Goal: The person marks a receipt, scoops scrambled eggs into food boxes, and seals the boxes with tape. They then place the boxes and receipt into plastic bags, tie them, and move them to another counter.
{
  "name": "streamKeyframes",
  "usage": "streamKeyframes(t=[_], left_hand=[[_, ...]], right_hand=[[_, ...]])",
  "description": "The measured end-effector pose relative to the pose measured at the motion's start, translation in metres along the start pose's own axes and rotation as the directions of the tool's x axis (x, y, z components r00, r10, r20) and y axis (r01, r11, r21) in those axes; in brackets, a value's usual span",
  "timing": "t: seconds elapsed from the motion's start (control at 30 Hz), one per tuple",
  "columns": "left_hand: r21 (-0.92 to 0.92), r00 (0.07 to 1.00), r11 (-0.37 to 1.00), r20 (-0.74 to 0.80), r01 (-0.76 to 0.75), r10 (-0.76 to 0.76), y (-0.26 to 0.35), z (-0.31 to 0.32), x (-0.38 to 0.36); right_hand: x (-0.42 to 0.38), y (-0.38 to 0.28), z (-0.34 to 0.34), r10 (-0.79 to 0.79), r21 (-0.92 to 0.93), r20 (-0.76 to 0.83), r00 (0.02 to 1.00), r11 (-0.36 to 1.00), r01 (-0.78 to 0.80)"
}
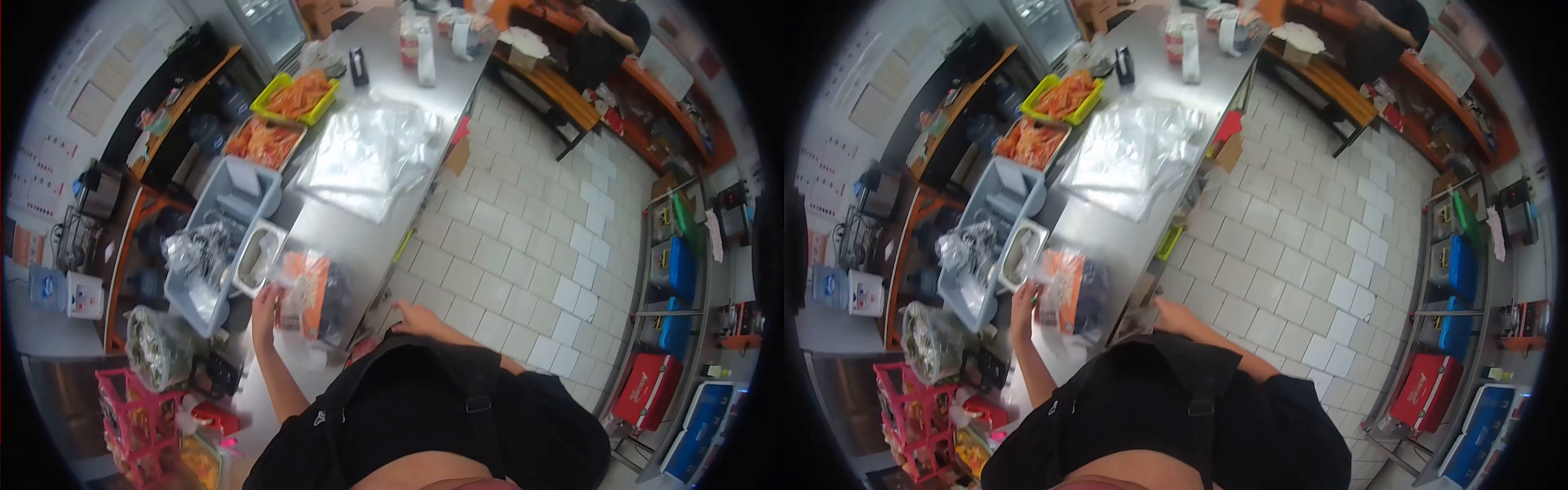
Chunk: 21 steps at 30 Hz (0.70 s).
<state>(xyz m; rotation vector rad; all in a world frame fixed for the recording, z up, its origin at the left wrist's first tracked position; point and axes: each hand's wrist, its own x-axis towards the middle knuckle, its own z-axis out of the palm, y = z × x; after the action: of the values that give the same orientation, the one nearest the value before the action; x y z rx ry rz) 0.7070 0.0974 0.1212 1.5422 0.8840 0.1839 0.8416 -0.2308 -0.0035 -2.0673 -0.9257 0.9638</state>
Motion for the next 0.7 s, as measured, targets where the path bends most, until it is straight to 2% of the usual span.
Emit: streamKeyframes(t=[0.03,0.07,0.1,0.13,0.17,0.2,0.23,0.27,0.3,0.33,0.37,0.4,0.43,0.47,0.5,0.53,0.57,0.6,0.67,0.7], left_hand=[[0.171,0.997,0.982,-0.007,-0.076,0.078,-0.004,0.01,0.013],[0.451,0.92,0.825,-0.025,-0.34,0.392,-0.016,0.015,0.03],[0.69,0.863,0.624,0.001,-0.366,0.505,-0.016,0.02,0.042],[0.74,0.841,0.572,-0.016,-0.354,0.54,-0.012,0.031,0.05],[0.794,0.721,0.398,0.071,-0.459,0.69,-0.002,0.042,0.052],[0.786,0.815,0.482,0.047,-0.387,0.577,0.016,0.055,0.049],[0.721,0.809,0.57,-0.021,-0.395,0.587,0.023,0.065,0.049],[0.701,0.754,0.553,-0.033,-0.45,0.656,0.041,0.076,0.044],[0.724,0.81,0.543,0.037,-0.425,0.585,0.067,0.09,0.043],[0.724,0.782,0.515,0.055,-0.459,0.62,0.081,0.102,0.047],[0.722,0.759,0.493,0.068,-0.486,0.647,0.094,0.114,0.055],[0.708,0.752,0.497,0.075,-0.503,0.655,0.112,0.128,0.069],[0.613,0.783,0.637,-0.048,-0.468,0.621,0.129,0.142,0.081],[0.497,0.813,0.758,-0.162,-0.422,0.559,0.15,0.157,0.09],[0.376,0.774,0.778,-0.204,-0.504,0.599,0.193,0.186,0.09],[0.361,0.779,0.784,-0.2,-0.505,0.594,0.215,0.205,0.106],[0.319,0.789,0.798,-0.193,-0.511,0.583,0.231,0.222,0.121],[0.282,0.799,0.81,-0.186,-0.514,0.572,0.243,0.236,0.135],[0.439,0.778,0.737,-0.124,-0.514,0.616,0.224,0.271,0.212],[0.511,0.675,0.626,-0.114,-0.589,0.729,0.248,0.308,0.229]], right_hand=[[-0.009,0.021,-0.011,0.042,0.076,0.049,0.998,0.996,-0.046],[-0.017,0.045,-0.019,0.051,0.102,0.01,0.999,0.993,-0.052],[-0.027,0.072,-0.025,0.09,0.182,-0.005,0.996,0.979,-0.088],[-0.034,0.095,-0.035,0.166,0.167,-0.018,0.986,0.973,-0.161],[-0.04,0.125,-0.04,0.235,0.083,-0.077,0.969,0.97,-0.229],[-0.051,0.138,-0.059,0.355,0.117,-0.069,0.932,0.931,-0.346],[-0.058,0.165,-0.07,0.407,0.066,-0.131,0.904,0.913,-0.402],[-0.071,0.197,-0.079,0.449,0.107,-0.219,0.866,0.894,-0.436],[-0.083,0.228,-0.083,0.555,0.187,-0.317,0.77,0.832,-0.522],[-0.098,0.266,-0.085,0.708,0.554,-0.278,0.649,0.67,-0.494],[-0.114,0.302,-0.08,0.814,0.777,-0.367,0.45,0.534,-0.333],[-0.126,0.32,-0.083,0.904,0.884,-0.394,0.168,0.423,-0.202],[-0.155,0.332,-0.088,0.729,0.464,-0.625,0.279,0.634,-0.619],[-0.178,0.335,-0.097,0.532,-0.134,-0.688,0.494,0.575,-0.807],[-0.181,0.331,-0.113,0.537,-0.133,-0.692,0.482,0.562,-0.816],[-0.18,0.331,-0.134,0.74,0.352,-0.611,0.281,0.572,-0.741],[-0.179,0.335,-0.154,0.899,0.752,-0.412,0.146,0.426,-0.502],[-0.175,0.332,-0.175,0.984,0.975,-0.14,0.112,0.157,-0.16],[-0.154,0.302,-0.216,0.972,0.959,-0.236,-0.001,0.232,-0.165],[-0.142,0.295,-0.231,0.975,0.961,-0.22,0.002,0.217,-0.169]])
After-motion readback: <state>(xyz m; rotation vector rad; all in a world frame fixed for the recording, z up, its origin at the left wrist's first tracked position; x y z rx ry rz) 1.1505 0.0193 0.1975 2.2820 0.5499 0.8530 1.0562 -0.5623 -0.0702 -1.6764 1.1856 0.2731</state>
